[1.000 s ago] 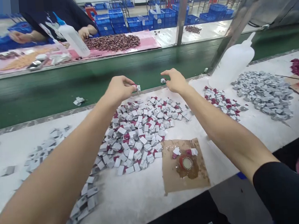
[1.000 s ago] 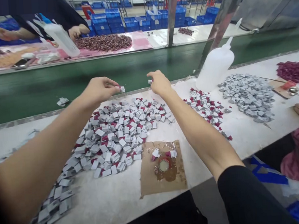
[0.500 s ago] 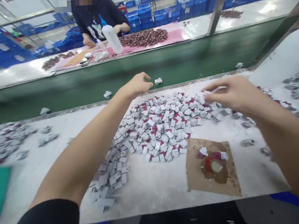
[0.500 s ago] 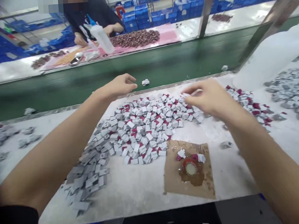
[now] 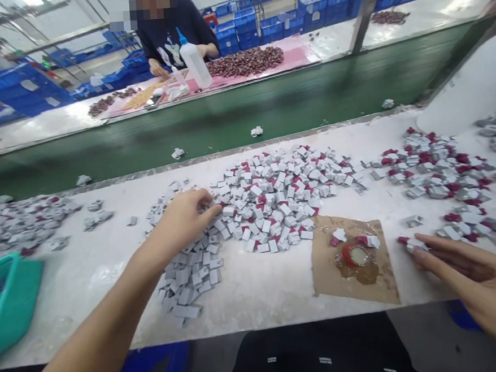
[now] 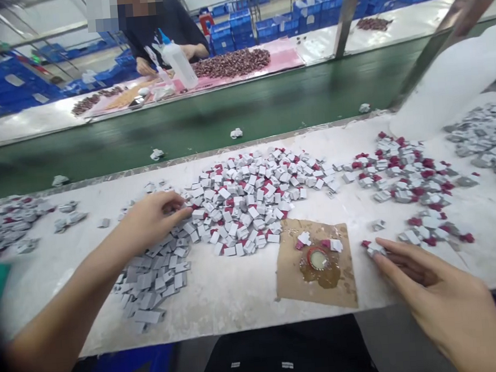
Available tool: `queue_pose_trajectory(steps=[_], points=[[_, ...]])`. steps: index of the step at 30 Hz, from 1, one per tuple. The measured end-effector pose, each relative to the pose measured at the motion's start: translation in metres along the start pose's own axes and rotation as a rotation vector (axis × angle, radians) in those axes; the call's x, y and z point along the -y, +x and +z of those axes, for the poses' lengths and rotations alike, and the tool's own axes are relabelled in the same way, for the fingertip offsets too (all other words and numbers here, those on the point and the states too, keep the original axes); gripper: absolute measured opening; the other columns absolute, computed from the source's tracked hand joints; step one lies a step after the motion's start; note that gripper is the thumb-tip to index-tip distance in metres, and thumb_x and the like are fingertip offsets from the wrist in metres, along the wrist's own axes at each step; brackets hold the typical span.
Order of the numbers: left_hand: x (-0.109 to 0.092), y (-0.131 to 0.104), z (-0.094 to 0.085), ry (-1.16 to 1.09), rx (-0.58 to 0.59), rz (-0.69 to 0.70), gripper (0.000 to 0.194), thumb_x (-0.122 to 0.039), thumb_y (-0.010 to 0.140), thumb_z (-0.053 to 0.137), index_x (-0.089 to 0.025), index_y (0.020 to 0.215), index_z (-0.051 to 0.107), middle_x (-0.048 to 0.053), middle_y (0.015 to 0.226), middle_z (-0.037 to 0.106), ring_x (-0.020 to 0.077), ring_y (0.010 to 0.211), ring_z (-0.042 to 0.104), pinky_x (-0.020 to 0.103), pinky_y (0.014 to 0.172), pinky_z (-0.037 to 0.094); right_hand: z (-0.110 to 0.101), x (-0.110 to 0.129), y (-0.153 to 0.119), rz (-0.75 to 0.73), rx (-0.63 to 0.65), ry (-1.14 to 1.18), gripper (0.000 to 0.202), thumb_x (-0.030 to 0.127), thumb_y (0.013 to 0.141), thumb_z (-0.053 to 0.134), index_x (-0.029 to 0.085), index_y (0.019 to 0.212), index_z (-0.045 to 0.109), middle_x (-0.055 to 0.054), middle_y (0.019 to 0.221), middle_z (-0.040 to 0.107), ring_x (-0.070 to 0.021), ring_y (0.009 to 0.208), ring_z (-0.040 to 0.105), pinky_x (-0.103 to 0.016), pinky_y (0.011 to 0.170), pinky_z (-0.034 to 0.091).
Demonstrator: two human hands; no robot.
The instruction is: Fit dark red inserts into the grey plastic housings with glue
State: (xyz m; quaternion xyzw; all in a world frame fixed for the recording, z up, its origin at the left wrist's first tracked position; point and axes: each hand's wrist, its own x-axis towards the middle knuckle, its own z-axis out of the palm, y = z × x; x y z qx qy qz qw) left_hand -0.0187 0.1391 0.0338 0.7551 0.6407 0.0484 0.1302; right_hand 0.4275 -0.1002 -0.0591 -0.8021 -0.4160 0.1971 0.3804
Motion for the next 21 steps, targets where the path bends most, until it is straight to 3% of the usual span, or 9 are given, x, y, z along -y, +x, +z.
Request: queue_pose_trajectory(steps=[3,6,8,11,14,17,21], points=[[-0.012,-0.01,-0.008,-0.046,-0.061,-0.012,0.033,-0.061,0.105,0.065,-0.029,0.1,0.073,0.007,0.107,0.087,0.0357,0.098,0.077,0.045,0.091,0.059,0.0,0.018,0.0,-0.022,-0.029,0.038,0.035,0.069,0.085,0.093,0.038,0.102,0.098,-0.009,0.102,0.093,-0.039,0.087,0.09,-0.052,0.077,0.078],[-0.019,-0.04,-0.004,-0.127,-0.109,-0.022,0.032,-0.06,0.111,0.065,-0.029,0.114,0.074,0.005,0.113,0.087,0.0344,0.103,0.078,0.042,0.09,0.059,0.003,0.031,-0.001,-0.026,-0.084,0.081,0.036,0.065,0.082,0.093,0.033,0.098,0.098,-0.009,0.101,0.092,-0.0334,0.083,0.087,-0.047,0.075,0.076],[-0.023,-0.069,0.014,-0.204,-0.084,0.085,0.029,-0.06,0.111,0.069,-0.033,0.118,0.076,0.003,0.109,0.085,0.0321,0.098,0.079,0.041,0.085,0.062,0.004,0.035,-0.002,0.025,-0.085,0.137,0.035,0.059,0.079,0.097,0.03,0.098,0.098,-0.01,0.092,0.091,-0.0318,0.08,0.087,-0.044,0.071,0.075],[-0.032,-0.109,0.055,-0.332,-0.005,0.368,0.019,-0.051,0.113,0.07,-0.039,0.121,0.081,0.002,0.109,0.082,0.0288,0.092,0.08,0.04,0.081,0.066,0.003,0.044,-0.008,0.08,-0.062,0.303,0.031,0.05,0.077,0.104,0.029,0.098,0.099,-0.008,0.085,0.09,-0.0279,0.072,0.086,-0.038,0.066,0.075],[-0.043,-0.133,0.09,-0.418,-0.017,0.466,0.023,-0.045,0.117,0.064,-0.035,0.129,0.081,0.003,0.112,0.081,0.0239,0.092,0.082,0.034,0.083,0.067,0.006,0.057,-0.018,0.054,0.019,0.46,0.021,0.037,0.079,0.105,0.031,0.098,0.099,-0.004,0.078,0.088,-0.0223,0.064,0.083,-0.03,0.061,0.073],[-0.048,-0.139,0.103,-0.401,-0.099,0.442,0.022,-0.044,0.12,0.064,-0.031,0.132,0.076,0.001,0.108,0.078,0.0189,0.087,0.079,0.029,0.082,0.064,0.015,0.07,-0.03,-0.028,0.086,0.514,0.018,0.028,0.089,0.098,0.035,0.104,0.099,-0.002,0.089,0.091,-0.0193,0.072,0.086,-0.024,0.066,0.074],[-0.047,-0.137,0.104,-0.347,-0.175,0.464,0.018,-0.036,0.123,0.057,-0.029,0.128,0.073,0.005,0.123,0.075,0.0211,0.11,0.079,0.031,0.099,0.062,0.028,0.075,-0.041,-0.118,0.081,0.506,0.025,0.022,0.097,0.092,0.039,0.113,0.099,-0.001,0.107,0.094,-0.0178,0.092,0.09,-0.021,0.081,0.074]])
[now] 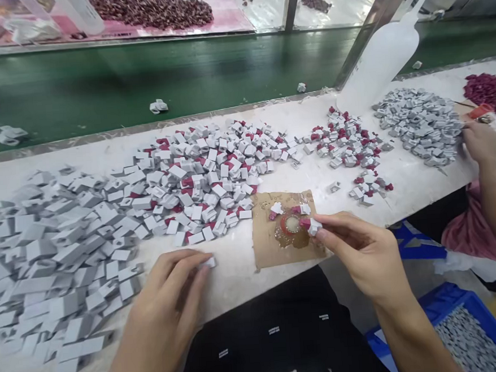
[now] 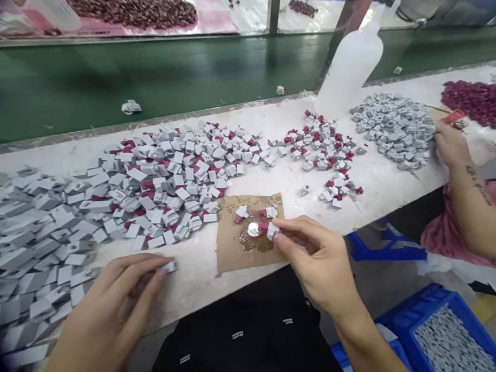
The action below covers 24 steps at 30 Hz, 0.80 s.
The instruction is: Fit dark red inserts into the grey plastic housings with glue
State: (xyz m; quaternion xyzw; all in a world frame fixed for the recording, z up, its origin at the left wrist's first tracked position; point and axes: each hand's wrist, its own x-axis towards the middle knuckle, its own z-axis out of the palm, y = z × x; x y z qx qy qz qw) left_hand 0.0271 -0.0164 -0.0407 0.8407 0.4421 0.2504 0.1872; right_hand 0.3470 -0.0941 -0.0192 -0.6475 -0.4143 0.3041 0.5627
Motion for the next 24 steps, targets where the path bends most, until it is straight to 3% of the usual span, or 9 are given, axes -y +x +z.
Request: queue_pose_trajectory(steps=[4,8,12,19,21,24], points=[[0.002,-0.001,0.0,0.022,0.033,0.021,0.024,-0.04,0.121,0.063,-0.029,0.14,0.071,0.006,0.128,0.073,0.0198,0.102,0.079,0.029,0.089,0.063,0.005,-0.006,-0.005,-0.02,0.008,0.007,0.026,0.02,0.1,0.091,0.039,0.116,0.098,0.0,0.107,0.093,-0.0174,0.096,0.09,-0.022,0.085,0.074],[0.001,0.002,0.001,-0.06,0.03,0.015,0.014,-0.036,0.118,0.067,-0.029,0.125,0.075,0.003,0.117,0.076,0.0173,0.091,0.078,0.027,0.086,0.064,0.004,-0.009,-0.006,-0.026,0.025,-0.02,0.025,0.02,0.102,0.091,0.038,0.118,0.097,0.0,0.107,0.092,-0.0178,0.098,0.089,-0.024,0.087,0.075],[-0.008,0.007,0.003,-0.23,0.052,-0.115,0.013,-0.04,0.111,0.076,-0.031,0.118,0.082,0.0,0.102,0.078,0.0154,0.074,0.072,0.025,0.071,0.062,0.006,-0.008,-0.004,-0.041,0.036,-0.046,0.024,0.021,0.103,0.09,0.038,0.118,0.097,0.0,0.11,0.092,-0.0183,0.101,0.089,-0.025,0.087,0.074],[-0.052,0.035,0.013,-0.707,0.175,-0.437,0.023,-0.05,0.105,0.087,-0.031,0.118,0.086,0.003,0.11,0.087,0.0235,0.097,0.085,0.03,0.088,0.073,0.006,0.004,-0.002,0.04,0.023,0.105,0.018,0.024,0.1,0.095,0.036,0.113,0.098,-0.002,0.102,0.092,-0.0188,0.089,0.09,-0.024,0.081,0.076],[-0.068,0.051,0.018,-0.874,0.167,-0.454,0.025,-0.05,0.104,0.089,-0.03,0.118,0.086,0.004,0.11,0.088,0.0244,0.1,0.087,0.031,0.09,0.074,0.006,0.008,-0.002,0.114,0.049,0.238,0.017,0.029,0.101,0.096,0.037,0.117,0.098,-0.002,0.106,0.093,-0.0191,0.085,0.09,-0.026,0.081,0.077],[-0.089,0.072,0.028,-1.092,0.177,-0.43,0.019,-0.042,0.105,0.089,-0.027,0.116,0.085,0.004,0.112,0.09,0.0237,0.103,0.089,0.031,0.094,0.075,0.009,0.013,-0.003,0.184,0.094,0.392,0.017,0.037,0.102,0.096,0.036,0.119,0.098,-0.005,0.112,0.094,-0.0233,0.092,0.093,-0.034,0.093,0.079]])
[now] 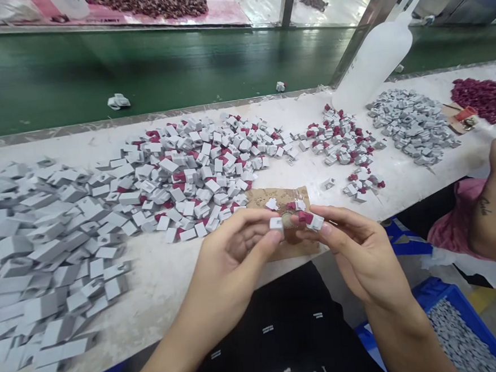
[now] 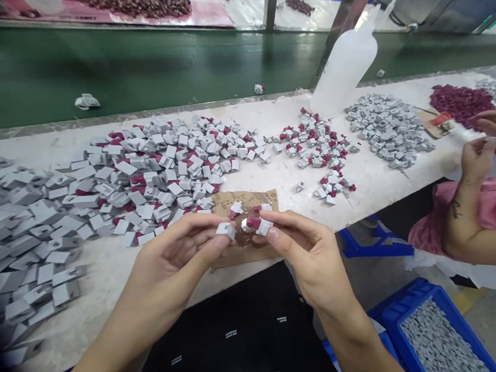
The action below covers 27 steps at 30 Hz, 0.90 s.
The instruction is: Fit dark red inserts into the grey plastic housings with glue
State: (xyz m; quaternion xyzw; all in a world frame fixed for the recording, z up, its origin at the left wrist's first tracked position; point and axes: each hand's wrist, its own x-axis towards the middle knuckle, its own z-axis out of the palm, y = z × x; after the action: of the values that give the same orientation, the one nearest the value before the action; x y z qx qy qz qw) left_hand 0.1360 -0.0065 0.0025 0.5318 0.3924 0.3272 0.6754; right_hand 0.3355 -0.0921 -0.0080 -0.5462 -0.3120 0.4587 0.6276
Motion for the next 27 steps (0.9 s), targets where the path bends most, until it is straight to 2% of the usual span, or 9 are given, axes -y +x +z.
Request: queue_pose_trajectory(steps=[4,10,14,18,20,21,23,25,27], points=[[-0.003,0.014,0.016,-0.114,0.082,-0.008,0.013,-0.032,0.105,0.087,-0.024,0.115,0.084,0.004,0.109,0.09,0.0208,0.1,0.089,0.029,0.095,0.075,0.002,0.0,0.0,-0.007,0.022,0.033,0.015,0.036,0.104,0.095,0.037,0.119,0.098,-0.003,0.112,0.094,-0.021,0.097,0.092,-0.032,0.102,0.076],[0.001,0.019,0.017,-0.017,0.093,0.046,0.008,-0.03,0.105,0.087,-0.025,0.112,0.087,0.001,0.105,0.089,0.0181,0.097,0.087,0.025,0.089,0.073,0.001,-0.001,0.006,-0.11,0.035,-0.131,0.018,0.026,0.105,0.092,0.037,0.119,0.098,-0.001,0.114,0.093,-0.0187,0.111,0.09,-0.022,0.099,0.072],[-0.011,0.018,0.007,0.166,0.057,0.142,0.008,-0.031,0.107,0.081,-0.026,0.111,0.086,0.002,0.106,0.087,0.0202,0.094,0.084,0.029,0.085,0.072,0.008,0.011,0.014,-0.11,0.112,-0.12,0.018,0.024,0.103,0.093,0.036,0.115,0.098,-0.002,0.107,0.093,-0.0194,0.101,0.091,-0.025,0.091,0.075],[-0.046,0.029,-0.018,0.365,0.095,0.101,0.02,-0.045,0.106,0.08,-0.027,0.114,0.085,0.006,0.11,0.087,0.0267,0.097,0.084,0.037,0.084,0.071,0.02,0.035,0.042,-0.073,0.291,-0.138,0.018,0.031,0.101,0.095,0.034,0.119,0.097,-0.004,0.114,0.093,-0.0235,0.101,0.091,-0.035,0.09,0.078],[-0.07,0.049,-0.033,0.486,0.075,0.101,0.026,-0.049,0.103,0.081,-0.027,0.116,0.085,0.007,0.112,0.087,0.0296,0.099,0.084,0.041,0.085,0.071,0.028,0.046,0.079,-0.079,0.383,-0.267,0.031,0.041,0.1,0.096,0.033,0.13,0.094,-0.004,0.112,0.092,-0.0244,0.093,0.09,-0.039,0.084,0.079],[-0.082,0.064,-0.04,0.564,0.017,0.124,0.026,-0.046,0.103,0.082,-0.026,0.118,0.085,0.008,0.112,0.087,0.0301,0.1,0.083,0.043,0.087,0.07,0.032,0.049,0.104,-0.11,0.383,-0.358,0.039,0.044,0.101,0.095,0.033,0.139,0.091,-0.005,0.114,0.092,-0.0242,0.089,0.088,-0.04,0.081,0.078],[-0.104,0.103,-0.053,0.721,-0.162,0.179,0.025,-0.035,0.103,0.083,-0.019,0.122,0.085,0.011,0.112,0.087,0.0296,0.101,0.081,0.046,0.095,0.068,0.042,0.051,0.168,-0.234,0.272,-0.565,0.051,0.041,0.107,0.087,0.03,0.157,0.081,-0.008,0.126,0.089,-0.025,0.091,0.086,-0.042,0.082,0.076],[-0.117,0.149,-0.065,0.815,-0.302,0.168,0.032,-0.026,0.104,0.082,-0.006,0.128,0.083,0.013,0.114,0.087,0.0293,0.109,0.08,0.05,0.106,0.063,0.054,0.045,0.241,-0.38,0.102,-0.84,0.052,0.02,0.108,0.077,0.024,0.16,0.078,-0.013,0.145,0.083,-0.0305,0.112,0.085,-0.05,0.105,0.072],[-0.12,0.195,-0.077,0.817,-0.369,0.096,0.044,-0.029,0.107,0.078,0.003,0.138,0.078,0.014,0.13,0.086,0.0313,0.126,0.076,0.048,0.112,0.057,0.065,0.033,0.308,-0.439,0.06,-1.088,0.053,0.011,0.103,0.074,0.017,0.155,0.08,-0.018,0.157,0.077,-0.0388,0.141,0.075,-0.059,0.129,0.057]])
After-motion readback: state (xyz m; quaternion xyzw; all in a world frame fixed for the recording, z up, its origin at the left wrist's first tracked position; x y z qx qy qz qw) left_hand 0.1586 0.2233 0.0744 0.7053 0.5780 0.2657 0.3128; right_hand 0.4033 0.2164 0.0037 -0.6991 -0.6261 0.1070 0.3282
